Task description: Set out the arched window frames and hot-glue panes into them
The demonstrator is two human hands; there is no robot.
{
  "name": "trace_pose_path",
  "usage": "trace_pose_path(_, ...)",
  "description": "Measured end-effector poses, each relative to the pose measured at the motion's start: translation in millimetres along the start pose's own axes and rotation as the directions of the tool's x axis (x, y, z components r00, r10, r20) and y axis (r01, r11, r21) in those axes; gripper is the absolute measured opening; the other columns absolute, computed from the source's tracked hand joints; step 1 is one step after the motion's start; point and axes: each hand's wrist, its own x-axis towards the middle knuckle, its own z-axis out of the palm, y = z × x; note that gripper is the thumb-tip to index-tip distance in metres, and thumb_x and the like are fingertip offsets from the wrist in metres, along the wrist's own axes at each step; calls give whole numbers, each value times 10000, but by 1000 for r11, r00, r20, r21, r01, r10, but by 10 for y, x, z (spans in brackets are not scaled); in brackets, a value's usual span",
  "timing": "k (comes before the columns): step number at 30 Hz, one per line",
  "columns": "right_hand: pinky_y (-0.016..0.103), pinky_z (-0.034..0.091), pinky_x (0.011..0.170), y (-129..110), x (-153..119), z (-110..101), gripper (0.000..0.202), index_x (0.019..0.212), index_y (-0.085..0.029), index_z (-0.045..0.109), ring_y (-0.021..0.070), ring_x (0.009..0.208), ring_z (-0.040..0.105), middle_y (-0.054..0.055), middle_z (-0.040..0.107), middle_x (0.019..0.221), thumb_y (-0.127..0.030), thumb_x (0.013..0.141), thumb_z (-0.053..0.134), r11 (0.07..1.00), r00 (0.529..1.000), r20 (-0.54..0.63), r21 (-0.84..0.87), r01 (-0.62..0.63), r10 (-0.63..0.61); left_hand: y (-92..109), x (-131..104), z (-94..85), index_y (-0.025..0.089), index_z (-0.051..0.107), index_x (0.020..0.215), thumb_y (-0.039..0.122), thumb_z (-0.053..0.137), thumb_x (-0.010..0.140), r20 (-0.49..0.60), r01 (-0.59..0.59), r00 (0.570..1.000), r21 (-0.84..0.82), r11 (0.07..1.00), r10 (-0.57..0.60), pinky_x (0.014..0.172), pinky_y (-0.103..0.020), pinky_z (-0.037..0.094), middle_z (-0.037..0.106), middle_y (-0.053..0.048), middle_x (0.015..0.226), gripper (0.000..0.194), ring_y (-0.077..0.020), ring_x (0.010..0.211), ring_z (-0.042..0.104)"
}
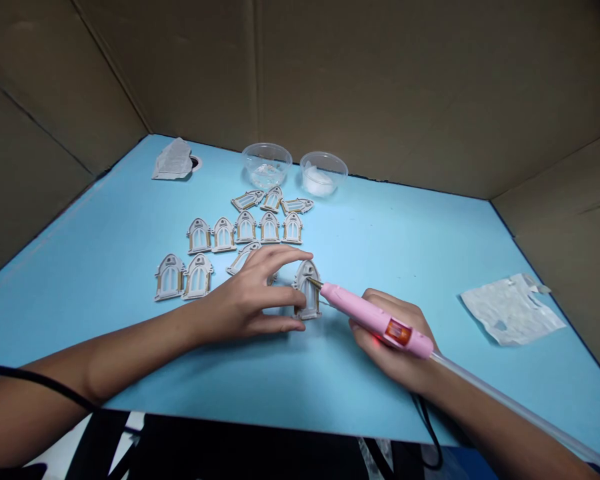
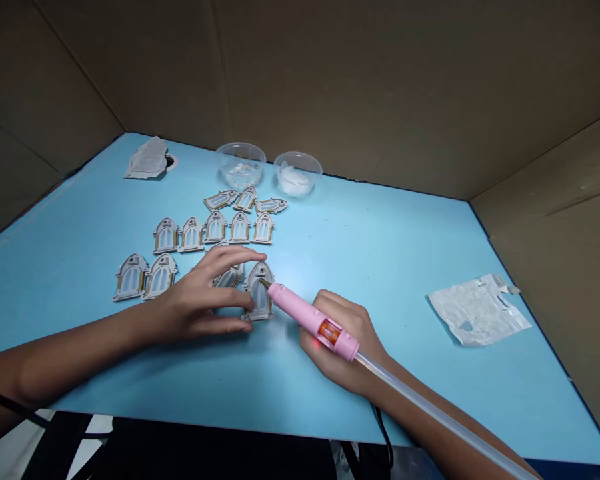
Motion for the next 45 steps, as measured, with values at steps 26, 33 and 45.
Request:
trace_pose_path(26, 285, 412, 480, -27, 109, -91, 170, 856, -211, 626, 136, 475, 481, -42, 526, 546, -378, 860, 591, 829, 873, 216, 279, -485, 438, -19, -28, 2, 218, 689, 1027, 333, 719, 960, 17, 17, 1000, 26, 1000, -18, 1138, -587, 381, 471, -171, 1491, 137, -355, 1426, 404)
trace_pose_path(33, 301, 427, 505, 76, 99, -112, 354, 866, -181, 668, 153, 476, 531, -16, 573, 523, -529, 840, 610, 712, 749, 345, 255, -655, 565, -30, -34, -3, 223, 689, 1035, 330, 722, 958, 28, 5, 1000, 40, 999, -6, 1124, -596, 392, 472, -170, 1495, 136, -358, 1419, 408)
trace_pose_path(45, 277, 389, 479, 86, 123, -109, 362, 853, -176, 679, 134, 451, 502, -23, 558, 495, -534, 824, 639, 682, 739, 386, 300, -667, 553, -24, -42, -10, 216, 689, 1039, 313, 736, 948, 16, -11, 1000, -7, 1000, 11, 1110, -586, 413, 477, -177, 1483, 141, -362, 1406, 411)
